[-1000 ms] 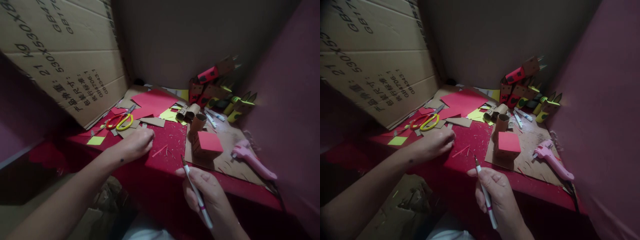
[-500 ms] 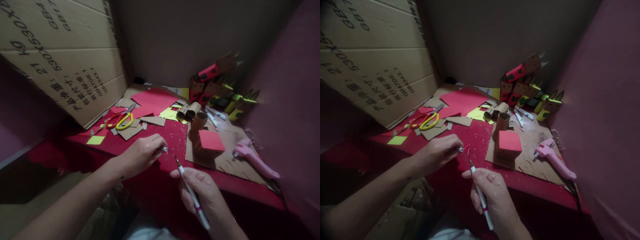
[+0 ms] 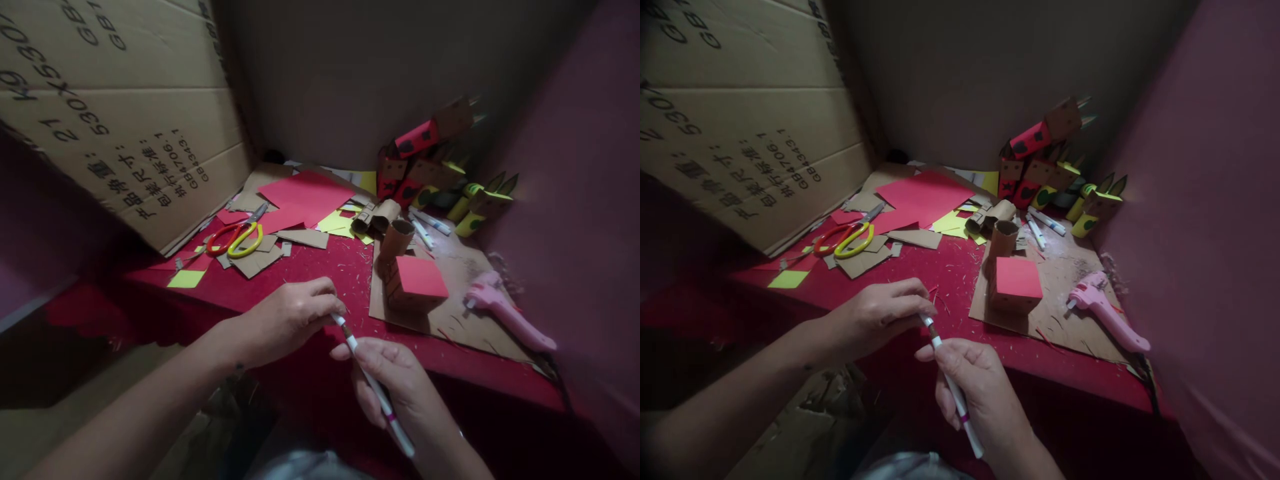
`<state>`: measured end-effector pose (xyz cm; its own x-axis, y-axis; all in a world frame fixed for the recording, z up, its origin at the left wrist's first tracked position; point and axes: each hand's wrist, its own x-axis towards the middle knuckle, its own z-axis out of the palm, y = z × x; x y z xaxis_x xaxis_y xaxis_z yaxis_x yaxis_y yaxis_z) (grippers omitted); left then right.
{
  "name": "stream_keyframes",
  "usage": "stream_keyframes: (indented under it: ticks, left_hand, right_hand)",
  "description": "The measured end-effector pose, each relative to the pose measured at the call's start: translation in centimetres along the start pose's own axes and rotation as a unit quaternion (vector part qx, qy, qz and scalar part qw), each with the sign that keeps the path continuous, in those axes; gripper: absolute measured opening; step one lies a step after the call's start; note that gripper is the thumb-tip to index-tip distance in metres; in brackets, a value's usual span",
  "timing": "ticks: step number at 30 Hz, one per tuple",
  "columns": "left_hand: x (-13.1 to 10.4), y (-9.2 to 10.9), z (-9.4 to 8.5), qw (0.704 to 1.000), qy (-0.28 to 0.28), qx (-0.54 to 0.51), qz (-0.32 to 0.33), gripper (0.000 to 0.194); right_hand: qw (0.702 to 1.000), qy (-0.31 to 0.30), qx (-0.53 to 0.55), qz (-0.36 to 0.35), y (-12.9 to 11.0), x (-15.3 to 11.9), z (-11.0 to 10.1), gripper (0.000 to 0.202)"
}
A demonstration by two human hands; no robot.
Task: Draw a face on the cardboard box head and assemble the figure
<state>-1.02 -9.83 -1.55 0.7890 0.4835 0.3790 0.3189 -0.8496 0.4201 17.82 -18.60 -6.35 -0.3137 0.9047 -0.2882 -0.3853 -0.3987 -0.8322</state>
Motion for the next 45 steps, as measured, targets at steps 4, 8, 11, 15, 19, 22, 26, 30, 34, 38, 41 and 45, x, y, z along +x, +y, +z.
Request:
stream_keyframes:
  ticks: [4, 8, 11, 15, 19, 22, 26, 30, 34, 38, 41, 45]
  left_hand:
    - [0.3, 0.8, -0.7, 0.995, -0.055, 0.039, 0.072, 0.022]
    - [0.6, 1.6, -1.4, 0.987, -0.085, 0.072, 0.120, 0.027]
    - [0.3, 2.0, -1.2, 0.982, -0.083, 0.092, 0.145, 0.026]
    - [-0.4, 2.2, -0.6, 0.983, -0.074, 0.084, 0.147, 0.022]
    - [-1.0, 2.4, -0.2, 0.983, -0.042, 0.072, 0.161, 0.020]
    - [-1.1, 2.5, -0.1, 0.982, -0.036, 0.071, 0.172, 0.020]
    - [-1.1, 2.9, 0.0, 0.983, -0.053, 0.079, 0.156, 0.020]
    - [-1.0, 3.1, 0.2, 0.983, -0.068, 0.080, 0.152, 0.021]
    - [-0.6, 2.3, 0.8, 0.980, -0.083, 0.073, 0.163, 0.023]
    - [0.4, 0.8, 1.2, 0.988, -0.036, 0.077, 0.131, 0.028]
    - [1.3, -0.7, 0.9, 0.995, -0.005, 0.088, 0.051, 0.041]
    - [3.1, -2.4, 0.1, 0.996, -0.053, 0.062, -0.040, 0.028]
  right_hand:
    - [0.996, -0.060, 0.060, 0.025, -0.1, -0.1, -0.2, 0.034]
    - [0.981, -0.120, 0.146, 0.053, -0.1, -0.4, -0.3, 0.028]
    - [0.975, -0.136, 0.167, 0.059, 0.1, -0.7, -0.2, 0.027]
    - [0.975, -0.135, 0.165, 0.056, 0.5, -1.2, 0.3, 0.031]
    - [0.978, -0.136, 0.149, 0.060, 0.7, -1.5, 0.6, 0.036]
    - [0.980, -0.134, 0.139, 0.049, 0.8, -1.7, 0.6, 0.038]
    - [0.984, -0.126, 0.125, 0.028, 0.9, -2.1, 0.4, 0.038]
    - [0.986, -0.119, 0.120, 0.010, 1.2, -2.3, 0.3, 0.036]
    - [0.985, -0.117, 0.129, 0.009, 1.2, -2.0, 0.2, 0.034]
    - [0.993, -0.075, 0.090, 0.008, -0.4, -2.2, -0.2, 0.032]
    - [0.999, 0.015, -0.036, -0.028, -4.2, -2.9, -1.2, 0.038]
    - [0.789, 0.382, -0.406, -0.257, -12.2, -1.1, -4.2, 0.041]
